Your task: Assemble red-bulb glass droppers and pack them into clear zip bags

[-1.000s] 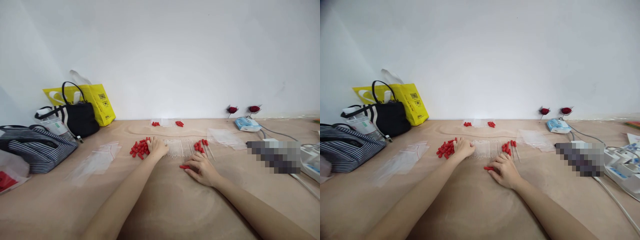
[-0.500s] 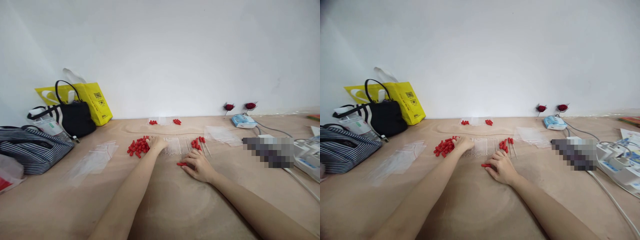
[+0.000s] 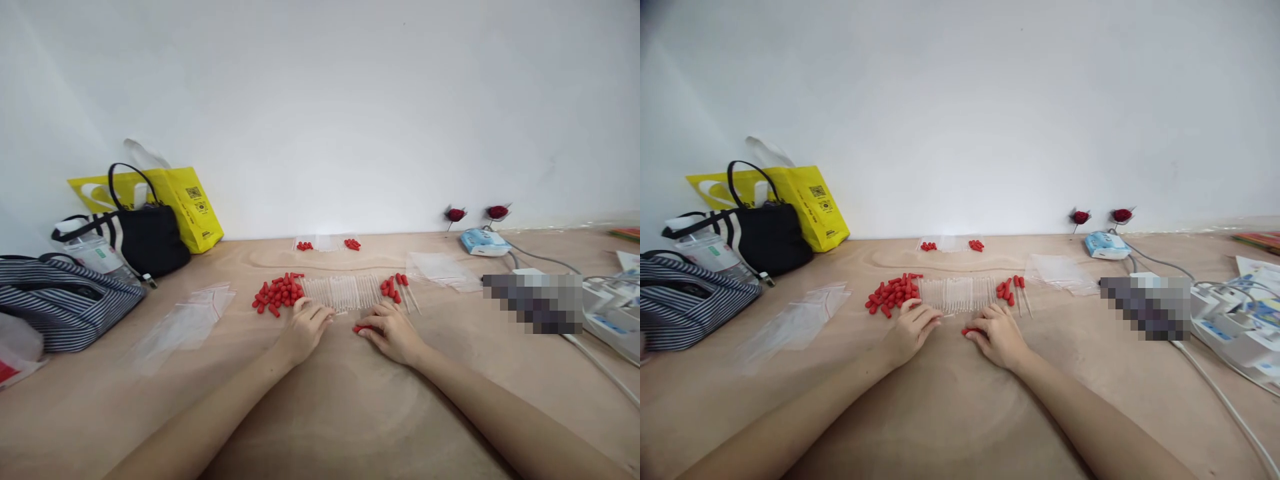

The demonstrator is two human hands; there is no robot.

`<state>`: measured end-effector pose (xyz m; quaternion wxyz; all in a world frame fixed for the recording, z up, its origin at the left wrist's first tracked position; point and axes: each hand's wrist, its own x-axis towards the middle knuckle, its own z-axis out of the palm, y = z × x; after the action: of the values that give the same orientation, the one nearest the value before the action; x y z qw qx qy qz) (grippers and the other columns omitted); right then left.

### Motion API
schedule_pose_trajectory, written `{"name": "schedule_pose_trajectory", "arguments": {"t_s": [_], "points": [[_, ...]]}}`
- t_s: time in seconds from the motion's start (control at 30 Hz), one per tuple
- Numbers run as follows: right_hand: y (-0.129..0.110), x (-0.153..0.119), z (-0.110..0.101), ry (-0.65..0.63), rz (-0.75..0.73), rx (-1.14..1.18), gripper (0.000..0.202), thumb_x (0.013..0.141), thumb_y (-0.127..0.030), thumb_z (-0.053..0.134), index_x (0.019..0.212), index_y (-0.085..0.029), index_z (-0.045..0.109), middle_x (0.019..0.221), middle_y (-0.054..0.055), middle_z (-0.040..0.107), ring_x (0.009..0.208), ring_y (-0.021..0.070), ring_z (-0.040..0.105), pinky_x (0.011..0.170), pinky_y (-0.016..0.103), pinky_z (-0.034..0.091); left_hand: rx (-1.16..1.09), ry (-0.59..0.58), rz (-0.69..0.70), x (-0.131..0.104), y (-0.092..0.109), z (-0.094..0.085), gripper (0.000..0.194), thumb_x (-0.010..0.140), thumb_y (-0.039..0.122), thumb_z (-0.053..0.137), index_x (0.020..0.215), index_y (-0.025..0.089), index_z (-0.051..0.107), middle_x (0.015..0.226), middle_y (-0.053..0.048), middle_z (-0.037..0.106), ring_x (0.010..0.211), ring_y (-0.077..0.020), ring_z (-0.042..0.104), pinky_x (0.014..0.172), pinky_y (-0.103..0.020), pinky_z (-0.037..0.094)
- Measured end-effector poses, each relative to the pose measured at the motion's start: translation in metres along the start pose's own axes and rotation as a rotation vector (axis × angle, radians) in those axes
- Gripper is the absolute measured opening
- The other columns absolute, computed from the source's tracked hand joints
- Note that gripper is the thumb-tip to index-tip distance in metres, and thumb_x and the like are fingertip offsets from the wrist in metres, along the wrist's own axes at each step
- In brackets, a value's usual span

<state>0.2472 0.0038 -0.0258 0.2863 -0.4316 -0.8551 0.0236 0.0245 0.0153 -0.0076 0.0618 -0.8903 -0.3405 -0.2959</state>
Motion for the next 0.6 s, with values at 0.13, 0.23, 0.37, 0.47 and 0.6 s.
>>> {"name": "schedule_pose_trajectory", "arguments": {"t_s": [0.13,0.23,0.37,0.47,0.6], "points": [[0.001,0.001,-0.001,0.047,0.047,-0.007,0.016,0.083,-0.032,0.050,0.085,-0.026,0.064,0.082,0.003,0.061,0.079,0.0163,0.051,0.072,0.032,0.033,-0.001,0.041,0.053,-0.007,-0.003,0.007,0.019,0.088,0.015,0.038,0.090,0.019,0.057,0.079,-0.001,0.062,0.071,-0.0122,0.056,0.087,-0.035,0.029],[-0.001,0.004,-0.002,0.037,0.038,-0.001,0.015,0.083,-0.031,0.049,0.084,-0.025,0.062,0.080,0.002,0.061,0.079,0.0157,0.051,0.072,0.031,0.032,-0.003,0.031,0.038,-0.006,-0.003,0.007,0.019,0.087,0.016,0.039,0.089,0.019,0.058,0.079,-0.001,0.063,0.072,-0.0119,0.056,0.086,-0.035,0.029],[-0.006,0.008,0.000,0.005,0.047,0.036,0.013,0.083,-0.031,0.049,0.083,-0.024,0.060,0.079,0.002,0.063,0.078,0.0166,0.051,0.072,0.032,0.030,-0.019,0.013,0.021,-0.005,-0.004,0.007,0.019,0.087,0.016,0.040,0.089,0.019,0.058,0.080,0.000,0.064,0.073,-0.0120,0.057,0.086,-0.036,0.027],[-0.008,0.010,0.002,0.000,0.047,0.079,0.012,0.083,-0.030,0.049,0.083,-0.024,0.059,0.080,0.001,0.064,0.077,0.0168,0.051,0.072,0.033,0.029,-0.022,0.002,0.012,-0.006,-0.004,0.008,0.019,0.087,0.017,0.040,0.089,0.020,0.059,0.081,0.000,0.065,0.074,-0.0122,0.058,0.088,-0.037,0.027],[-0.009,0.010,0.002,-0.010,0.040,0.105,0.011,0.083,-0.029,0.049,0.083,-0.024,0.059,0.081,0.001,0.065,0.077,0.0169,0.050,0.072,0.033,0.027,-0.027,-0.003,0.014,-0.006,-0.004,0.008,0.020,0.087,0.016,0.040,0.091,0.020,0.059,0.081,0.000,0.066,0.075,-0.0117,0.059,0.090,-0.037,0.025]]}}
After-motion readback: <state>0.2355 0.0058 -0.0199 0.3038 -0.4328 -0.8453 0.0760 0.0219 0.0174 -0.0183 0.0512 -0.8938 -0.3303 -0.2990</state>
